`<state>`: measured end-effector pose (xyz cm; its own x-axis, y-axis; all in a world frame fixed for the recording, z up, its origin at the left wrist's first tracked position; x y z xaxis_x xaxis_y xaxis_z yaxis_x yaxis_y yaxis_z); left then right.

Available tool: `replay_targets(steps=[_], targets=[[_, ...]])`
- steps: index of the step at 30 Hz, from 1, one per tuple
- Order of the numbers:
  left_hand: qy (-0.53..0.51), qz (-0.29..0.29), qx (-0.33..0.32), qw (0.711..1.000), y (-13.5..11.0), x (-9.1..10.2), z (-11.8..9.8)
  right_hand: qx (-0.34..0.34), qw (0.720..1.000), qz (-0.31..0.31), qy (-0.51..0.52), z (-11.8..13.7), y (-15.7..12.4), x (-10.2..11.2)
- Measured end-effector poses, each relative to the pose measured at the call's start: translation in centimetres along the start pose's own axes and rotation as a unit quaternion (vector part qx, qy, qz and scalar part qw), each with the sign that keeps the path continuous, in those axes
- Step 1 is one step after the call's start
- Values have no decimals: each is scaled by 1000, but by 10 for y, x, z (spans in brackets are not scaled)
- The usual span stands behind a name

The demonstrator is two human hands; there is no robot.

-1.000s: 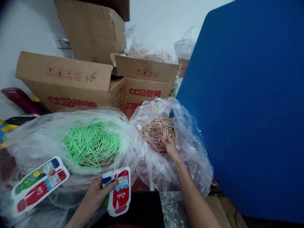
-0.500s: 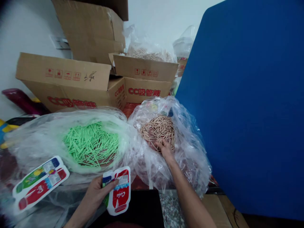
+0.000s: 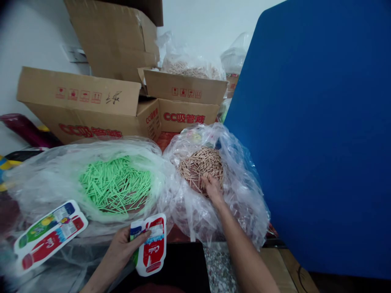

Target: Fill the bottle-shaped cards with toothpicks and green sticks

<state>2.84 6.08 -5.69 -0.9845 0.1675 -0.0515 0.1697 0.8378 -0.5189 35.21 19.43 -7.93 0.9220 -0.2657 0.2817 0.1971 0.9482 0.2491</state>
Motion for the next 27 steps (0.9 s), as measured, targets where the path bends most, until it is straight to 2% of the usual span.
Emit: replay_targets(steps=[5,9,15,18,20,23,27], targets=[[-2,4,0,1000,0,0,2,-6,997,-2,77,10,-15,-14],[9,10,2,1000,-1,-2,2,-33,991,-17,128,7,-25,-21],[4,55,8,998,2,-12,-4,-45,970,-97,217,12,-10,-1],[0,70,5,998,8,-19,-13,-31,951,-125,282,35,-7,8],[1,91,2,996,10,-27,-21,-27,919,-126,372,57,-14,1],[1,133,7,991,10,-42,-32,-34,861,-97,498,97,-36,-25],[-16,163,-4,987,6,-49,-41,-59,842,-33,535,142,-71,-65]])
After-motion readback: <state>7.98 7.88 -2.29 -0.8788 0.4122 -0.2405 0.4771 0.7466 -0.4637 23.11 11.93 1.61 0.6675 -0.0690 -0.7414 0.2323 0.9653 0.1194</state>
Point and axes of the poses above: each hand's wrist, its own y-axis towards the middle knuckle, its own x-axis out of the back of the hand, z = x × y, the point moved 9 cm from there along y, towards the middle knuckle, and after that the axes turned 12 degrees about x, right-handed, at the moved point
